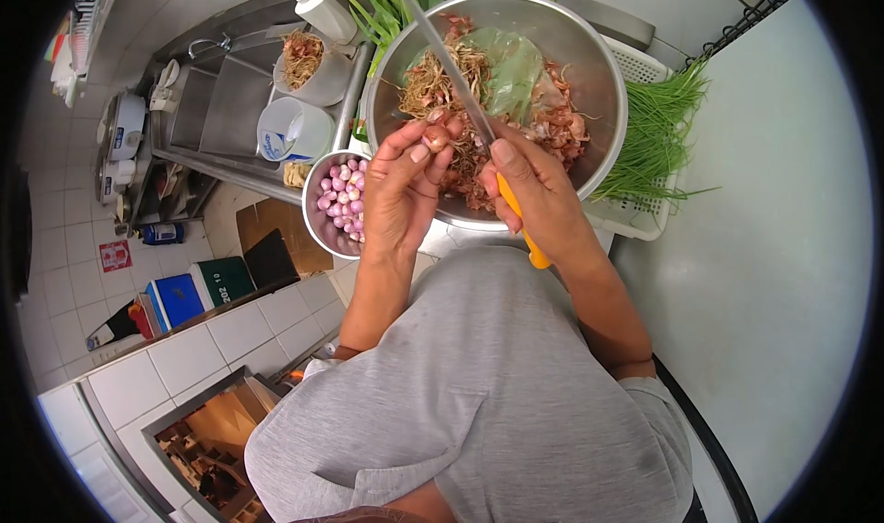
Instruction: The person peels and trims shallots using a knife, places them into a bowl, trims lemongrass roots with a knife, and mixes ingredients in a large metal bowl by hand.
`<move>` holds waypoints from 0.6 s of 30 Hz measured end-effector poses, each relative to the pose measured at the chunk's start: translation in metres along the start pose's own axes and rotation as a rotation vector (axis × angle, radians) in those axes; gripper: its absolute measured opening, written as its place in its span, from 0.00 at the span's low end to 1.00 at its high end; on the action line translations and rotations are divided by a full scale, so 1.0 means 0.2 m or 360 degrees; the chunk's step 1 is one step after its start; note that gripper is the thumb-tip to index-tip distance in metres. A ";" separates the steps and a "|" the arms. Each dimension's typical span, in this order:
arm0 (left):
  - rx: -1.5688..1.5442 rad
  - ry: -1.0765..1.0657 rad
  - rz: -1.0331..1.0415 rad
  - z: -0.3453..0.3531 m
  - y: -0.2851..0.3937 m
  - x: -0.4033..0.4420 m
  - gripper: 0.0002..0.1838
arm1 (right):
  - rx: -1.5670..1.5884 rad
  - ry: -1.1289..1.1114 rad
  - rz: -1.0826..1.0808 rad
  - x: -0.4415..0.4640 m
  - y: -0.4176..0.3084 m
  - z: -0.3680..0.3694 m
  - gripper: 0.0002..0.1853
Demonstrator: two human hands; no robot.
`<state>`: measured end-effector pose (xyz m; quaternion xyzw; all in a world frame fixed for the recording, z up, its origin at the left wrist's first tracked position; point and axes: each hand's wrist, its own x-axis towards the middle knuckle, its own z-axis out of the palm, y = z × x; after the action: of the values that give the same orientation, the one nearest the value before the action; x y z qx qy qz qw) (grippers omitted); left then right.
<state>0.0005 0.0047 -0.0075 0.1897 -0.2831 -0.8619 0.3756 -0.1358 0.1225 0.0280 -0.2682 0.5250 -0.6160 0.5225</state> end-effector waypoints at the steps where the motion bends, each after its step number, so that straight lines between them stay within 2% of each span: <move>1: 0.0000 -0.0001 0.0000 -0.01 0.00 0.01 0.11 | 0.0000 0.0000 -0.0001 0.00 0.00 0.00 0.27; 4: -0.0057 -0.0041 -0.0088 -0.03 0.00 0.01 0.11 | 0.0093 0.0090 0.0036 -0.01 -0.02 -0.01 0.27; 6: -0.0056 0.0020 -0.0126 0.00 0.01 0.01 0.10 | -0.0030 0.0158 -0.0042 -0.01 -0.05 -0.02 0.26; 10: 0.0022 0.0019 -0.0110 0.01 0.00 0.01 0.11 | -0.0370 0.0130 0.0023 -0.01 -0.01 -0.06 0.27; 12: 0.0146 0.0066 -0.0047 0.01 -0.01 0.00 0.12 | -0.0704 0.0140 -0.0354 0.00 0.05 -0.07 0.28; 13: 0.0146 0.0066 -0.0046 0.02 -0.01 0.00 0.12 | -0.0704 0.0139 -0.0355 -0.02 0.03 -0.06 0.28; 16: 0.0160 -0.0003 -0.0010 0.03 -0.02 0.00 0.15 | -0.0756 -0.0031 -0.0028 -0.04 -0.02 -0.03 0.31; 18: 0.0228 -0.0067 0.0044 0.00 -0.03 -0.01 0.19 | -0.0695 -0.0067 -0.0432 -0.01 0.03 -0.01 0.32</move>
<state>-0.0007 0.0090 -0.0110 0.1939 -0.3544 -0.8380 0.3668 -0.1352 0.1266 0.0222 -0.4555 0.5938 -0.5467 0.3756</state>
